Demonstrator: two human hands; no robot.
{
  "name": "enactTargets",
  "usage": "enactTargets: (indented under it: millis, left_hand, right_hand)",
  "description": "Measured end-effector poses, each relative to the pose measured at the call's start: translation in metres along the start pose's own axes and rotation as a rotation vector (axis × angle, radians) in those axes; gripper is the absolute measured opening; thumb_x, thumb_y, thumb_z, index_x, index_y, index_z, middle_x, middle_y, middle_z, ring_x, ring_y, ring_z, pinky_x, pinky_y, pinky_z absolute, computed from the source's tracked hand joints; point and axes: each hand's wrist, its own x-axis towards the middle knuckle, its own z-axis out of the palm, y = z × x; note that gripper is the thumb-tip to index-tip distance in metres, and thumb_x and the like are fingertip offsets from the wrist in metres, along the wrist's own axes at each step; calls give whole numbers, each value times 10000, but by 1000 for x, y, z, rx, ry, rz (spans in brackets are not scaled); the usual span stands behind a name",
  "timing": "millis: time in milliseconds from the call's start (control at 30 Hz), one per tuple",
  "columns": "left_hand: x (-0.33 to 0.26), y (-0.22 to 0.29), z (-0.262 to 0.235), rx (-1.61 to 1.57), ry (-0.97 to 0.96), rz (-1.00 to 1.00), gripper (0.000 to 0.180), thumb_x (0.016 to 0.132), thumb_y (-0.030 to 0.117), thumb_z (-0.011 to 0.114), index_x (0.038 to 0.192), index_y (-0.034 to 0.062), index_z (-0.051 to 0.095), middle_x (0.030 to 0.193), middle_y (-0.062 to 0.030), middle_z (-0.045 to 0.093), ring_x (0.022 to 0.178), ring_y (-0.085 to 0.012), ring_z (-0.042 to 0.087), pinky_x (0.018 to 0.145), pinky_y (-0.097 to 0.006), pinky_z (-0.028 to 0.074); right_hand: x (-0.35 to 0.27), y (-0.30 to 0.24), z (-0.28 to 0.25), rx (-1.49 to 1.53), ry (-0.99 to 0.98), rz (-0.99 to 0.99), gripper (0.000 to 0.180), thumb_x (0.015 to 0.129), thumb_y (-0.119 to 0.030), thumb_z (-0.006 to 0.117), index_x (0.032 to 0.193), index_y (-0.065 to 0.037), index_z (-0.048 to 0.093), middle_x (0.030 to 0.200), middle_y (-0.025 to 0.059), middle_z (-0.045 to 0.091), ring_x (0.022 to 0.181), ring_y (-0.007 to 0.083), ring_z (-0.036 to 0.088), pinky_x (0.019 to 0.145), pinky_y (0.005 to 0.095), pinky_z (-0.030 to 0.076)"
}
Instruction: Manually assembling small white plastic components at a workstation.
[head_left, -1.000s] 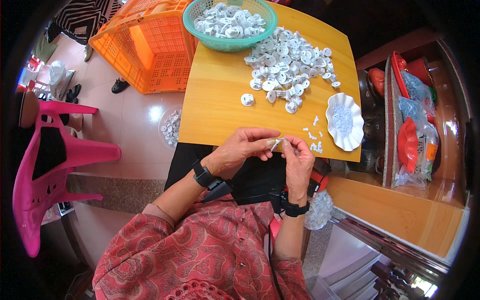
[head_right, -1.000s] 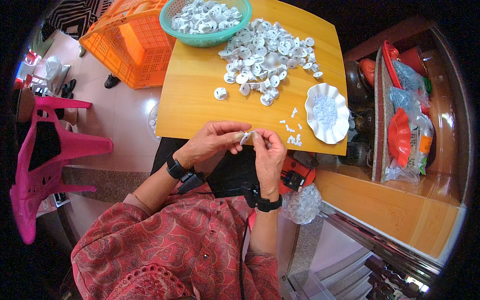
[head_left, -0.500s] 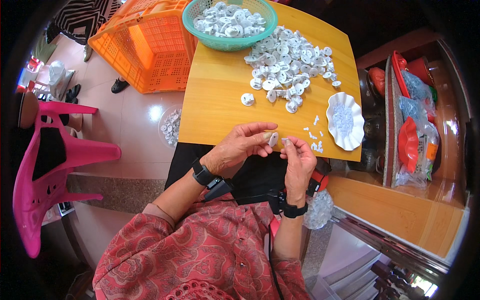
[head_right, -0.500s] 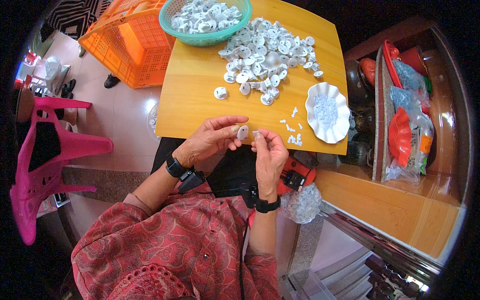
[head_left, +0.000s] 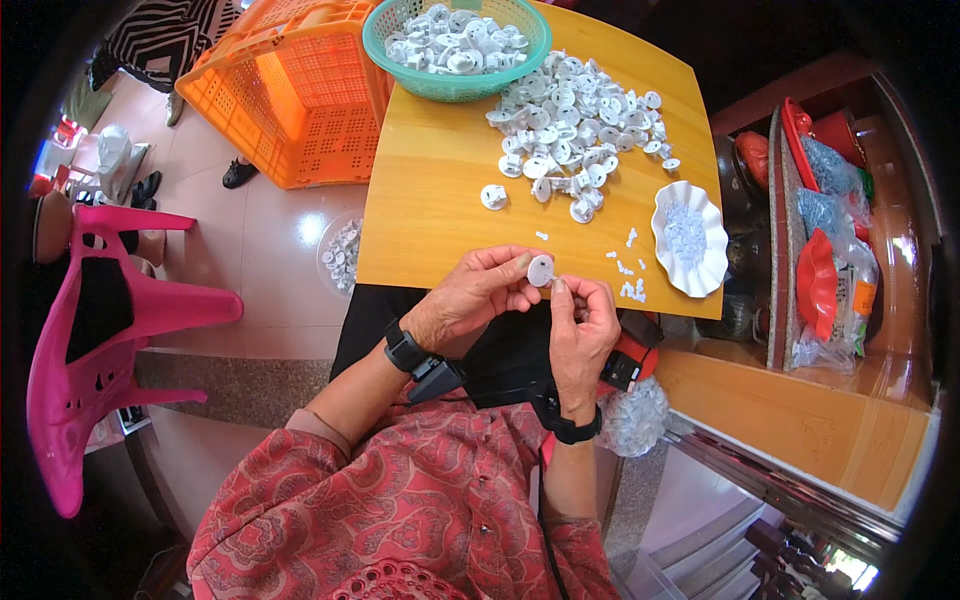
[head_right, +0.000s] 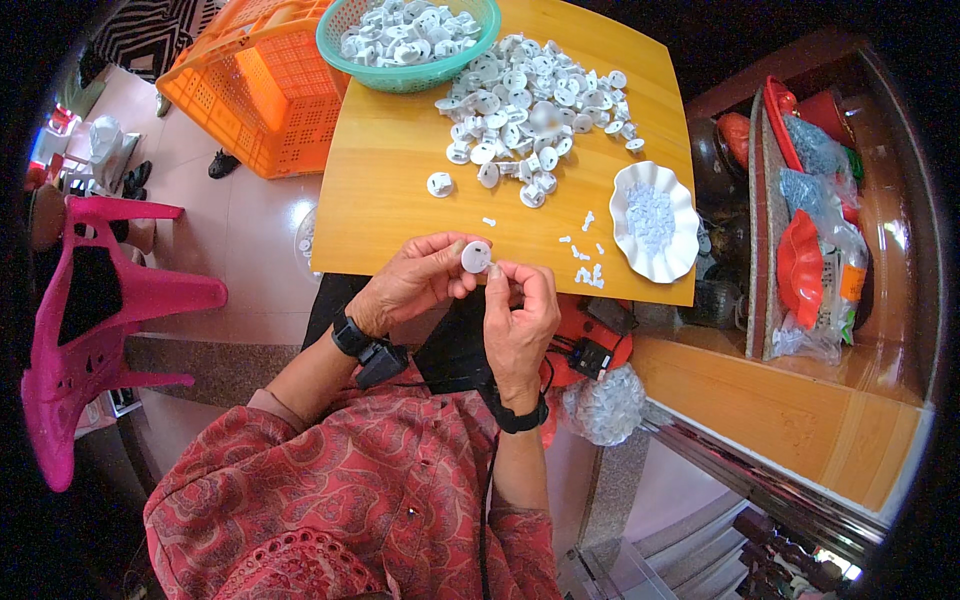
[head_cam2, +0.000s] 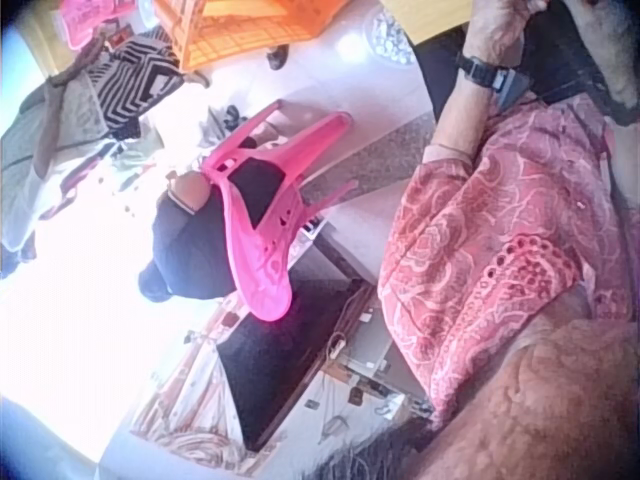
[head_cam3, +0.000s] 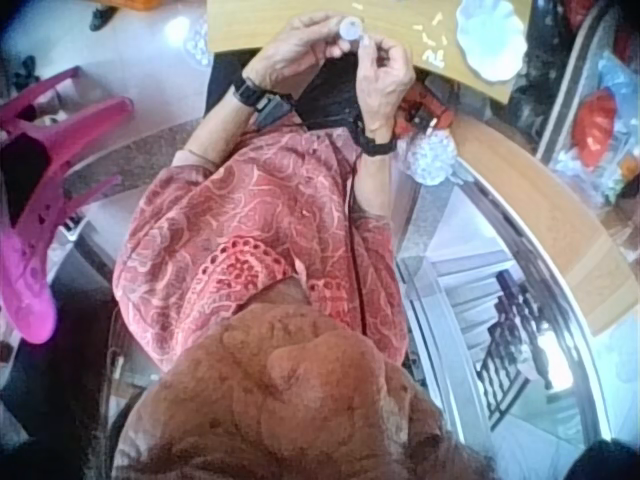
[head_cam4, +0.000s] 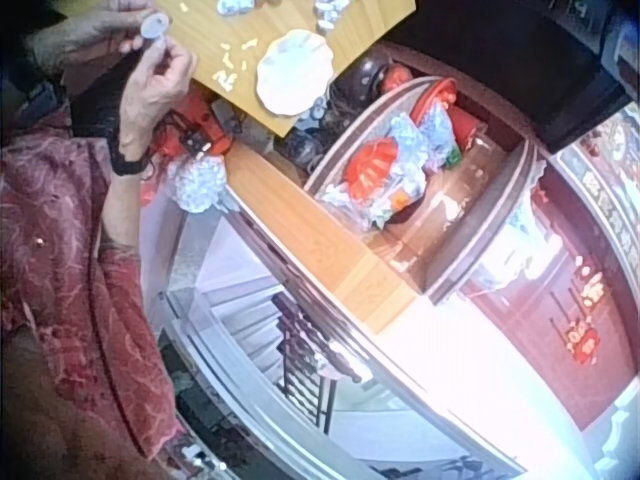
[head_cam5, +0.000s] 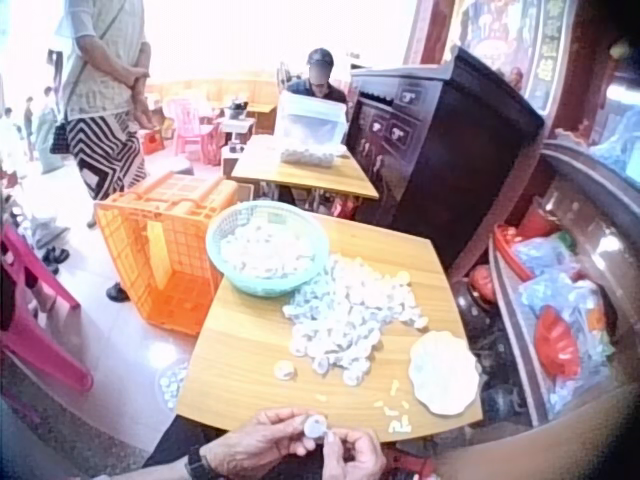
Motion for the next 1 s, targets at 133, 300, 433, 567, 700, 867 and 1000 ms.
enactTargets:
  millis: [133, 300, 433, 567, 700, 867, 1000]
  left_hand:
    - [-1, -1, 2, -17, -27, 1, 345, 1016, 216, 541, 1271, -15, 574, 984, -55, 657, 802, -111, 639, 736, -248, 547]
    - [-2, -2, 2, -9, -41, 15, 342, 1014, 210, 545, 1274, -10, 575, 993, -49, 646, 807, -106, 622, 754, -253, 542]
    - [-5, -2, 3, -14, -36, 46, 331, 1009, 192, 554, 1272, -9, 576, 1023, -58, 653, 825, -107, 633, 767, -254, 553]
    - [-7, -1, 5, -1, -42, 70, 327, 1002, 174, 566, 1268, -15, 576, 1063, -78, 660, 849, -114, 646, 785, -262, 566]
    - [-8, -1, 6, 4, -40, 92, 321, 999, 158, 569, 1267, -18, 575, 1081, -89, 660, 875, -126, 650, 790, -271, 570]
    - [-10, -4, 8, 66, -18, 127, 302, 1000, 131, 564, 1263, -18, 578, 1108, -94, 657, 937, -148, 651, 808, -275, 563]
    - [-12, -3, 11, 114, -23, 144, 302, 997, 126, 569, 1264, -15, 580, 1105, -86, 658, 941, -141, 647, 814, -271, 556]
  right_hand:
    - [-2, -14, 0, -42, -4, -55, 92, 897, -54, 668, 896, 14, 606, 833, 81, 598, 687, 157, 599, 619, 291, 492]
    - [-5, -20, 3, -50, -7, -106, 89, 897, -48, 666, 899, 8, 598, 826, 84, 592, 672, 161, 614, 602, 296, 499]
    - [-8, -15, 6, -44, 16, -119, 93, 898, -54, 666, 908, 7, 596, 839, 94, 597, 671, 164, 625, 594, 301, 504]
    - [-11, -17, 7, -76, 44, -101, 91, 900, -57, 662, 911, 5, 596, 851, 100, 603, 681, 181, 635, 599, 309, 511]
    - [-11, -20, 7, -103, 34, -129, 84, 906, -48, 651, 915, 7, 588, 849, 101, 602, 690, 189, 662, 600, 311, 520]
    - [-11, -25, 8, -59, 11, -149, 83, 918, -33, 632, 916, 17, 566, 854, 103, 597, 703, 193, 703, 582, 305, 530]
    - [-12, -22, 8, -61, 10, -159, 83, 917, -34, 632, 922, 14, 564, 867, 108, 589, 687, 192, 691, 576, 308, 530]
